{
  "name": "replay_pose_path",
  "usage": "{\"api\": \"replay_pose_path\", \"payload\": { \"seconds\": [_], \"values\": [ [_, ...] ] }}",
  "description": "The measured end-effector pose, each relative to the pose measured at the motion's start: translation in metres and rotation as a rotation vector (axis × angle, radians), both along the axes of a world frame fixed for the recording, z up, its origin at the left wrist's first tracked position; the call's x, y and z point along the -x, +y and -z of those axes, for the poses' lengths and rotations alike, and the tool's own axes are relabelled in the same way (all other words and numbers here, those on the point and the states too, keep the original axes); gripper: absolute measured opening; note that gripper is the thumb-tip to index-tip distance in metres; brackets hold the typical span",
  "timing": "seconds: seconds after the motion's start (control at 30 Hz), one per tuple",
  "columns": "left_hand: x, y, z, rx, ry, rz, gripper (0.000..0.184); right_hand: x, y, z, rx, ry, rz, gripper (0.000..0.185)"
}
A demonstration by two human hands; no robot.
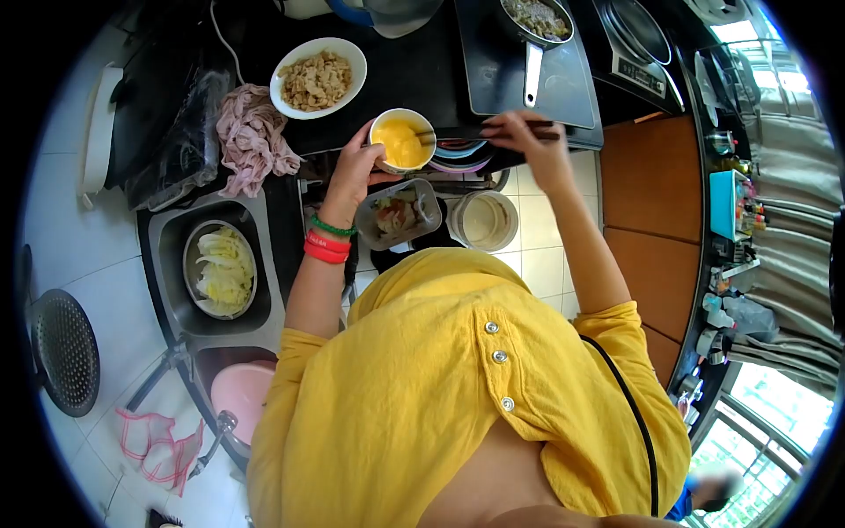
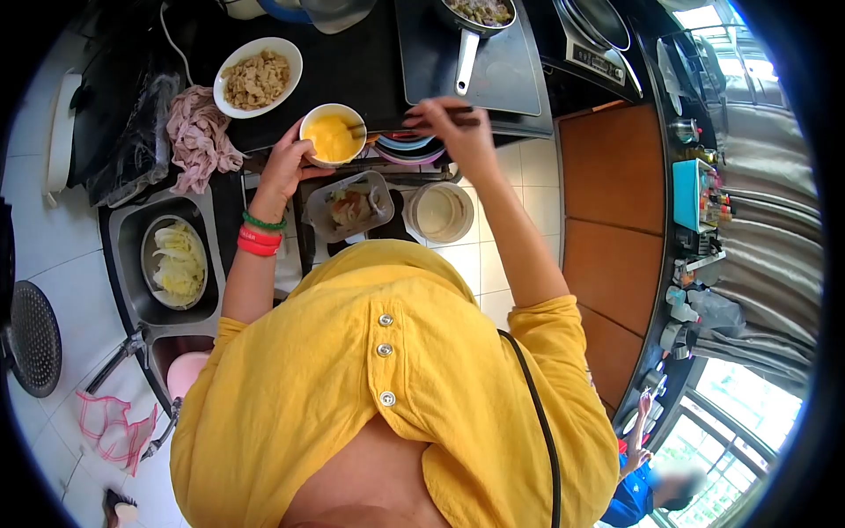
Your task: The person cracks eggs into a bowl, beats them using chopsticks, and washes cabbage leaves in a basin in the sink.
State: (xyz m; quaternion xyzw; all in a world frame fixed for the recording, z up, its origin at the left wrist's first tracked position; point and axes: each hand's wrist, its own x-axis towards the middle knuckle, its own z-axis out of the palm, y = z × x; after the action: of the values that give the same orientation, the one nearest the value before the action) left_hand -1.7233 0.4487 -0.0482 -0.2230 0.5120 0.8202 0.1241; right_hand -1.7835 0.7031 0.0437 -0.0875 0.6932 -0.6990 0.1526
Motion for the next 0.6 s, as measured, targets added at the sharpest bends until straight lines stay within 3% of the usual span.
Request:
{"api": "replay_pose_path", "payload": {
  "seconds": [0.07,0.13,0.17,0.27,0.37,0.5,0.53,0.6],
  "values": [
    [0.005,0.001,0.0,-0.026,-0.001,0.015,0.061,-0.001,0.002,0.0,-0.019,-0.022,-0.052,0.023],
    [0.009,0.002,0.001,-0.048,-0.035,0.015,0.061,0.006,0.013,-0.001,0.117,-0.089,0.084,0.026],
    [0.012,0.001,0.0,-0.048,-0.035,0.018,0.061,0.009,0.012,0.005,0.015,0.008,0.11,0.028],
    [0.017,-0.001,-0.005,-0.059,0.013,0.084,0.064,0.001,0.005,0.008,0.061,-0.208,-0.082,0.026],
    [0.014,-0.003,-0.01,-0.063,0.042,0.087,0.064,0.015,0.012,-0.001,0.077,-0.067,0.075,0.026],
    [0.012,-0.003,-0.014,-0.085,0.038,0.124,0.063,0.009,0.014,0.001,0.111,-0.222,-0.058,0.029],
    [0.011,-0.002,-0.014,-0.086,0.042,0.112,0.063,0.011,0.018,0.002,0.208,-0.157,0.034,0.029],
    [0.011,-0.001,-0.017,-0.089,0.028,0.119,0.063,0.007,0.011,0.009,0.073,-0.105,0.038,0.029]
  ]
}}
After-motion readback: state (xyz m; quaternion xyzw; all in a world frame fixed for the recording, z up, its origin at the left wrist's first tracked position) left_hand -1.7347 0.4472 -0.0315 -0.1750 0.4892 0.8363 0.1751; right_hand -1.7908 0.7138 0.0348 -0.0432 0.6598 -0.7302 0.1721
